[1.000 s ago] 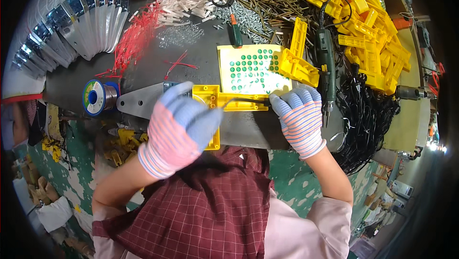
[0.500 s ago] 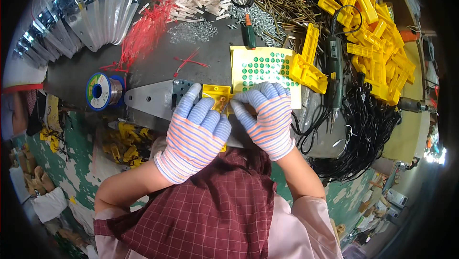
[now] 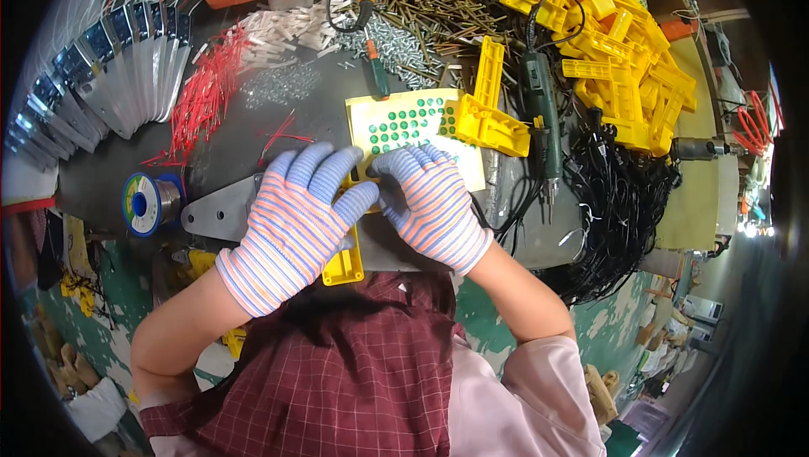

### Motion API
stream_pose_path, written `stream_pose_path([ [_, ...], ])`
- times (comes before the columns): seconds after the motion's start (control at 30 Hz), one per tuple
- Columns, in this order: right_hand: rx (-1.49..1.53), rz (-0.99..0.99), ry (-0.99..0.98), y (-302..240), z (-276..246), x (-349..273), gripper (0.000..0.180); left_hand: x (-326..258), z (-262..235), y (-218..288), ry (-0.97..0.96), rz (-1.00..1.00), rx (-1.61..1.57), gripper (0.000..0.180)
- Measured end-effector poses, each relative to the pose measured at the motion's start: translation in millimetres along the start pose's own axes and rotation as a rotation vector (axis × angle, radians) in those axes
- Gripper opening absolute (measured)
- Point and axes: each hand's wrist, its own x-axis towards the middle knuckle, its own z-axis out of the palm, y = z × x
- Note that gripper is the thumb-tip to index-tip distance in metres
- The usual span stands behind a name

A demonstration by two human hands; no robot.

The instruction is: The person solders wires to a component using a soldering iron, fits the plastic housing together, secures screws with an electric screwdriver, and applies a sticker onto the assembled unit.

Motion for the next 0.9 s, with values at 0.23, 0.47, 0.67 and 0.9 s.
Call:
stream_pose_path([
  [0.23,-0.487,-0.151,-0.09,62.6,-104.1,42.6,0.037,9.1,-1.9,3.1,-0.238,0.045,0.059,0.057],
  [0.47,-0.916,-0.483,-0.19,110.4,-124.4,61.1,0.034,18.6,-15.7,3.6,-0.351,0.042,0.078,0.059],
  [0.67,-0.734,-0.17,-0.018,109.2,-137.9,42.7,0.043,18.3,-12.8,3.9,-0.294,0.08,0.065,0.065],
  [0.9,-0.58,0.396,0.27,115.7,-117.5,27.2,0.057,21.4,-27.0,5.6,-0.35,0.094,-0.014,0.07],
])
